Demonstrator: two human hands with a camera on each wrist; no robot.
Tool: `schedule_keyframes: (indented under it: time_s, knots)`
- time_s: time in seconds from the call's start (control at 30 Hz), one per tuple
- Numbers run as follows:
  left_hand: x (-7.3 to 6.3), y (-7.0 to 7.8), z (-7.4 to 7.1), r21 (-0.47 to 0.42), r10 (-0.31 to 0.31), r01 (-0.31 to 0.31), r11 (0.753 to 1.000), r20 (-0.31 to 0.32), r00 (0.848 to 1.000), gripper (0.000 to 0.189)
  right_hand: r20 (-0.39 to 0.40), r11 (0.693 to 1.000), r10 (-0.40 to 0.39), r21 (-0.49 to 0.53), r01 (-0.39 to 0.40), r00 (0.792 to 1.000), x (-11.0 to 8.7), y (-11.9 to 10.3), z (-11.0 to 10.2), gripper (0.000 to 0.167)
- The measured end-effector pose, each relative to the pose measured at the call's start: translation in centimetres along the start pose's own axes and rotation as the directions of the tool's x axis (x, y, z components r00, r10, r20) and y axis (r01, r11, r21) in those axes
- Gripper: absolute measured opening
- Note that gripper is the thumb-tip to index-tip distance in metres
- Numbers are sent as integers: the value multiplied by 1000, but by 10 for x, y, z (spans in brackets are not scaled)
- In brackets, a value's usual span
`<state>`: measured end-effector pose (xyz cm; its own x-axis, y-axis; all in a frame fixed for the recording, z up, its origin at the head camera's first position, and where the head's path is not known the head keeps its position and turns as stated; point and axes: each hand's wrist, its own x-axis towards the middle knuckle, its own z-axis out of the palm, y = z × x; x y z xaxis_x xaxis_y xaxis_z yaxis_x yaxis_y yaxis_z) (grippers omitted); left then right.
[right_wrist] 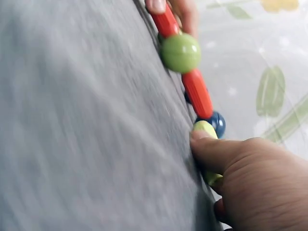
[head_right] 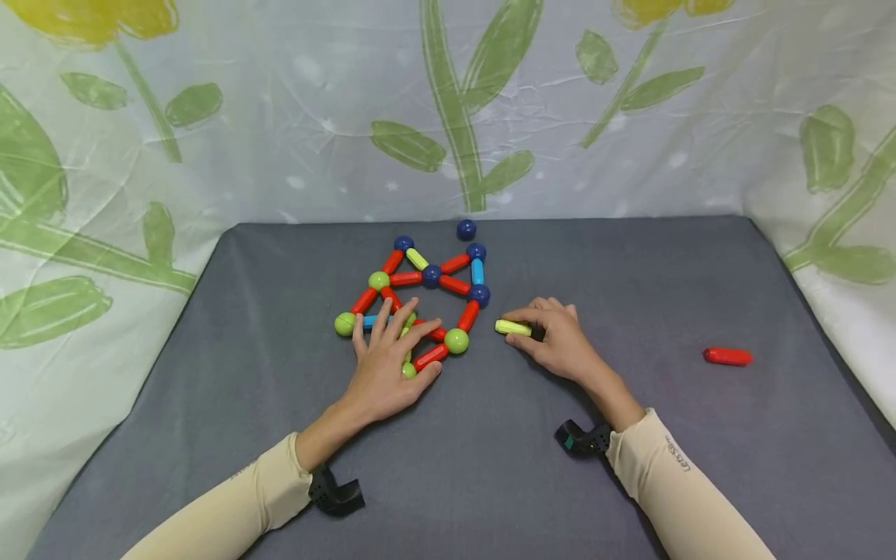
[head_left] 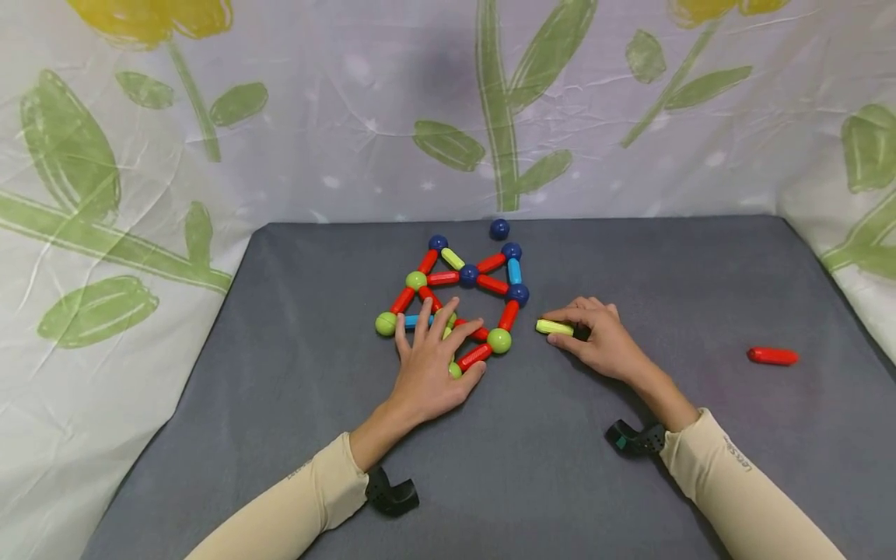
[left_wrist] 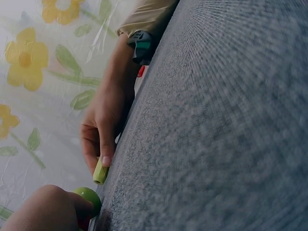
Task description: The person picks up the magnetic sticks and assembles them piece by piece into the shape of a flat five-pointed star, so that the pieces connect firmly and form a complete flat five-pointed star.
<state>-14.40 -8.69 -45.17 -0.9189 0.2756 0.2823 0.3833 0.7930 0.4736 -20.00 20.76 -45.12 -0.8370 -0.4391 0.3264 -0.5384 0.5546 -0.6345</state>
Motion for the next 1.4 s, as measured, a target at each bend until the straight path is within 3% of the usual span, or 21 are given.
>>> schedule_keyframes:
  time_s: [0.43, 0.7, 0.83, 0.97, 1.13, 1.2, 1.3, 1.4]
  knots:
    - [0, 0, 0, 11, 10, -10, 1000, -4, 1000, 51, 39, 997, -62, 58, 59, 997, -3, -23, 16, 30]
    - [-1, 0, -1, 5, 5, -5, 1000, 4, 1000, 52, 29, 999, -33, 38, 32, 999, -4, -27, 20, 33]
    - [-1, 0, -1, 9, 2, -2, 1000, 3, 1000, 52, 52, 998, -32, 60, 29, 998, -4, -26, 11, 40]
    - [-1, 0, 0, 12, -1, 1, 1000, 11, 1000, 52, 25, 999, -30, 15, 30, 999, -9, -15, -13, 45]
    - [0, 0, 0, 5, 8, -8, 1000, 0, 1000, 52, -51, 978, -20, -206, 9, 998, -38, 13, -70, 48]
    - [0, 0, 0, 3, 17, -17, 1000, -12, 1000, 51, -62, 958, 20, -285, -37, 998, -56, 25, -97, 46]
    - [1, 0, 0, 7, 18, -18, 1000, -15, 1000, 52, -70, 910, 141, -384, -157, 988, -86, 43, -132, 43]
    - [0, 0, 1, 12, 10, -10, 1000, -6, 1000, 52, -66, 840, 286, -462, -284, 956, -113, 57, -153, 45]
